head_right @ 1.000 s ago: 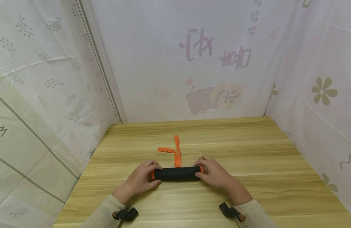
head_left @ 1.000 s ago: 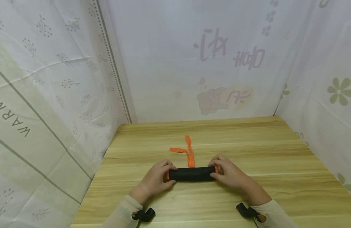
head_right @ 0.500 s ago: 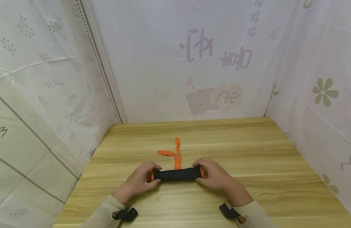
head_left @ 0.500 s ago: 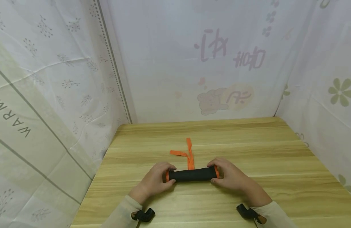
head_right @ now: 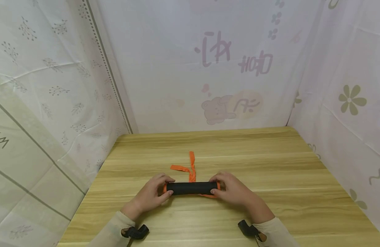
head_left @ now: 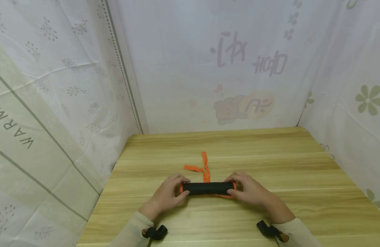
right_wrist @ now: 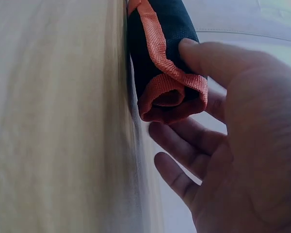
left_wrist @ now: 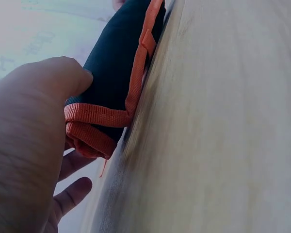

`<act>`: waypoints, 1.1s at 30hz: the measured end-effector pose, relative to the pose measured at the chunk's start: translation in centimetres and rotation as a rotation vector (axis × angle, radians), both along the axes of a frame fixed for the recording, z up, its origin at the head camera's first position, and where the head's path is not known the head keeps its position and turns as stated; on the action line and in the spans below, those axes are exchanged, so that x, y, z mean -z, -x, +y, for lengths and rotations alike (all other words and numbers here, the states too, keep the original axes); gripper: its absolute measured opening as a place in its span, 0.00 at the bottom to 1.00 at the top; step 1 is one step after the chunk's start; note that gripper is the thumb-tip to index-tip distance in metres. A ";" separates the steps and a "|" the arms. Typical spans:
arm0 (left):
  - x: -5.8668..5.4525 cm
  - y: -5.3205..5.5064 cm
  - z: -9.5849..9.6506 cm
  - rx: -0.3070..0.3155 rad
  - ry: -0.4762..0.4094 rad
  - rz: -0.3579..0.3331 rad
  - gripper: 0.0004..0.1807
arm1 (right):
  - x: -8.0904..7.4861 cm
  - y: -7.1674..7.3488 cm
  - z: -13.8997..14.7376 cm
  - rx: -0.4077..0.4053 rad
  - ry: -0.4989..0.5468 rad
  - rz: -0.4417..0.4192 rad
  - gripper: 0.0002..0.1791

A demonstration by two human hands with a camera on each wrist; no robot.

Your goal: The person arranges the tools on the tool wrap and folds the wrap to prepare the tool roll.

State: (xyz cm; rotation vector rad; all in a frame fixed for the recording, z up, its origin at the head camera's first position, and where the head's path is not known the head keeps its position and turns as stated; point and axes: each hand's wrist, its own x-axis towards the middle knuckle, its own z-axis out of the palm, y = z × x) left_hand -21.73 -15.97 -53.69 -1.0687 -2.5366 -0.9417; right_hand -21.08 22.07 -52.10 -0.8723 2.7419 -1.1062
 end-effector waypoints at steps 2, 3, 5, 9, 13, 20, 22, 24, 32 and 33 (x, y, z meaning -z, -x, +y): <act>0.0 0.0 0.0 -0.001 -0.005 0.003 0.17 | 0.0 0.0 0.0 0.004 -0.008 0.029 0.17; 0.0 0.0 0.0 0.000 -0.008 0.012 0.17 | 0.0 0.0 0.0 0.003 -0.006 0.036 0.18; 0.1 0.1 0.1 0.002 -0.010 0.040 0.15 | 0.0 0.1 -0.1 0.003 -0.012 0.049 0.19; 0.0 0.3 0.1 -0.010 0.002 0.072 0.13 | 0.3 0.3 -0.3 -0.001 -0.045 0.087 0.20; -0.1 0.3 0.1 -0.025 0.013 0.039 0.13 | 0.5 0.4 -0.5 -0.011 -0.061 0.110 0.21; -0.3 0.4 0.1 -0.033 0.018 -0.018 0.15 | 0.2 0.4 -0.7 -0.015 -0.092 0.084 0.20; -0.2 0.4 0.1 -0.031 0.014 -0.021 0.15 | 0.2 0.4 -0.7 -0.012 -0.101 0.089 0.20; -0.1 0.5 0.1 -0.022 0.004 -0.025 0.15 | 0.3 0.5 -0.6 -0.008 -0.109 0.101 0.20; 0.3 0.4 -0.1 0.020 -0.073 -0.124 0.16 | 0.3 0.5 -0.2 -0.003 -0.075 0.043 0.22; 0.3 0.4 -0.1 0.020 -0.076 -0.146 0.17 | 0.3 0.5 -0.1 -0.001 -0.072 0.028 0.23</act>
